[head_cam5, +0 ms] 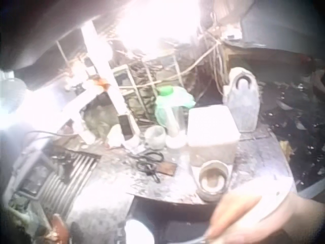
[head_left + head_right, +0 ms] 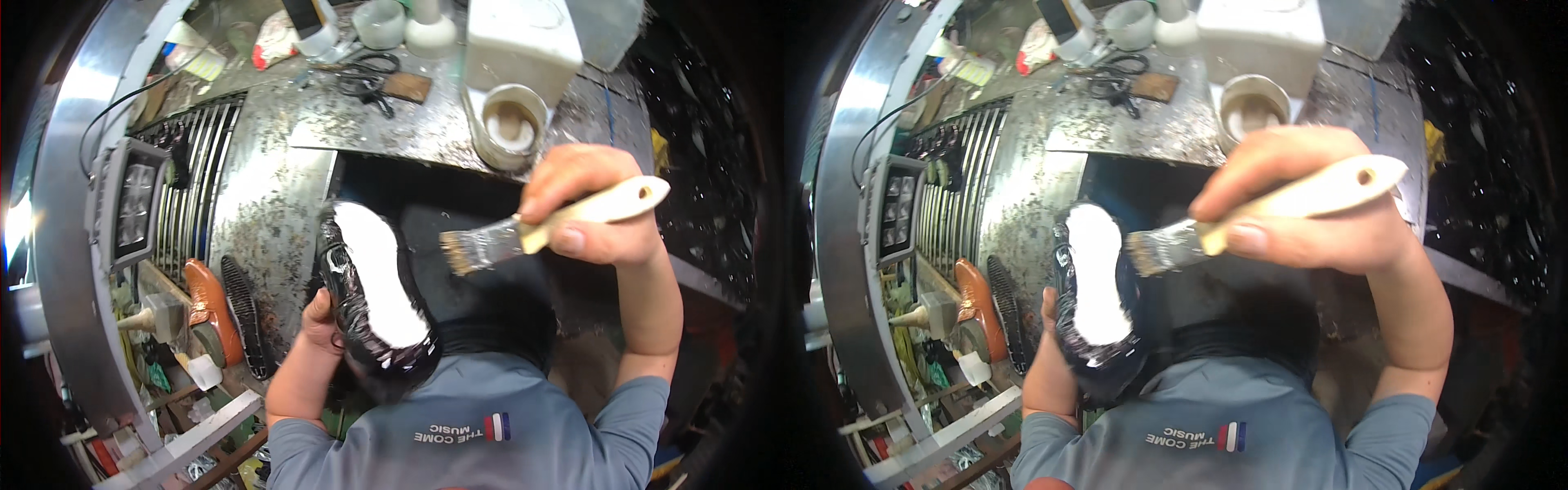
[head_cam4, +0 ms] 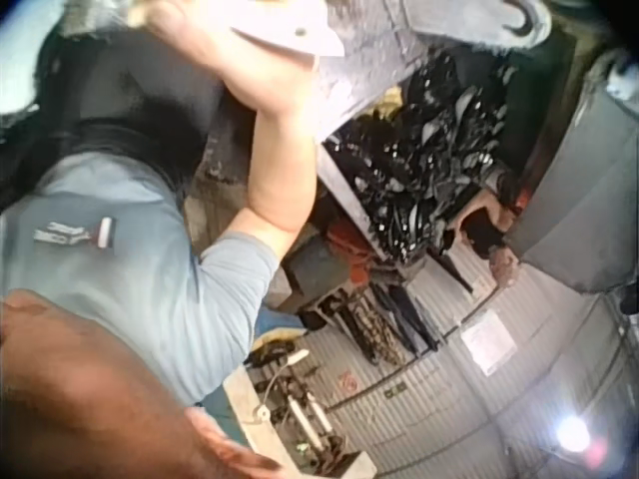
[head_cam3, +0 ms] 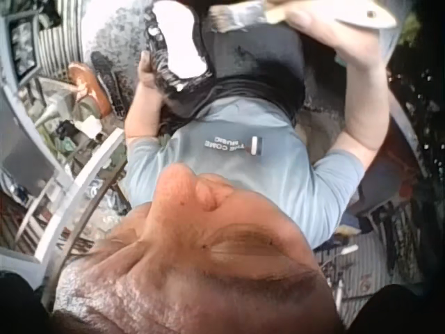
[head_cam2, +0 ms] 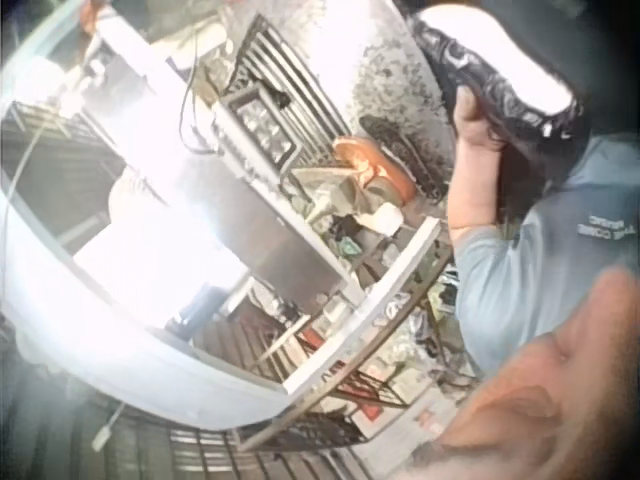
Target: The person paints the sole of a black shoe white using a brush. They repeatedly dip the brush into a container of white paint and apply it to the shoe's sole, covering the surface with white paint. The person holds the shoe in their left hand and the brush in their right hand throughout the process.
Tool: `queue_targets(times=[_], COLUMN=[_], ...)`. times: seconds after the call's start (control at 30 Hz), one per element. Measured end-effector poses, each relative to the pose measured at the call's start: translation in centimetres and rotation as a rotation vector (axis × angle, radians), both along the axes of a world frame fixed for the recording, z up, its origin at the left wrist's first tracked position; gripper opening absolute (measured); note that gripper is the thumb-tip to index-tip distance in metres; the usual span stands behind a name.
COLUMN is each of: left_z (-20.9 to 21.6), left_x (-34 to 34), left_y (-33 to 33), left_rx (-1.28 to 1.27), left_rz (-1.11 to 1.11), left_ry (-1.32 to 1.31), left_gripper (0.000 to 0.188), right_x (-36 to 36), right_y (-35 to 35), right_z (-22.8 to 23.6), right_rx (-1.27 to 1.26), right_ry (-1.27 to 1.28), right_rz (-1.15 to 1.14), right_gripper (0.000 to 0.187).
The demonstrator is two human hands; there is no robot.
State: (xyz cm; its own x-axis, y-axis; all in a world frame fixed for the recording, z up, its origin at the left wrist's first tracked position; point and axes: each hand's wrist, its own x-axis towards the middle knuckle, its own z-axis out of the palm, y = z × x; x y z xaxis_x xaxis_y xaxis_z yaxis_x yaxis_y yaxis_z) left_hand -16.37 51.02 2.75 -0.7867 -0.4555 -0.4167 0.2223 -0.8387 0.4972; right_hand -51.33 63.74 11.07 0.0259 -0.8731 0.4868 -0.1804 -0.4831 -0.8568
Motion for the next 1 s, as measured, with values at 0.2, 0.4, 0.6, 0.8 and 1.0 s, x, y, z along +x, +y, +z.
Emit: queue_targets(times=[0.2,0.4,0.6,0.8,1.0], left_z=[6.5,6.6,3.4,-3.0,-4.7], left_x=[2.5,7.1,9.9,14.8,12.2], left_y=[-10.4,-22.9,-35.5,-49.9,-54.3], left_rx=[-0.564,-0.893,-1.007,-1.405,-1.463], left_rz=[-0.231,0.045,0.325,0.428,0.285], left_ry=[-0.545,-0.977,-1.127,-1.808,-2.085], left_gripper=[0.076,0.060,0.047,0.097,0.092], right_x=[-0.5,-0.7,-1.0,-1.0,-0.8], right_y=[2.4,3.8,4.1,3.7,3.5], right_z=[-1.0,-2.6,-4.2,-4.5,-4.9], right_rx=[0.072,0.153,0.189,0.294,0.394], right_ry=[-0.132,-0.202,-0.188,-0.203,-0.202], right_rz=[-0.085,-0.214,-0.362,-0.478,-0.575], right_gripper=[0.029,0.029,0.034,0.035,0.037])
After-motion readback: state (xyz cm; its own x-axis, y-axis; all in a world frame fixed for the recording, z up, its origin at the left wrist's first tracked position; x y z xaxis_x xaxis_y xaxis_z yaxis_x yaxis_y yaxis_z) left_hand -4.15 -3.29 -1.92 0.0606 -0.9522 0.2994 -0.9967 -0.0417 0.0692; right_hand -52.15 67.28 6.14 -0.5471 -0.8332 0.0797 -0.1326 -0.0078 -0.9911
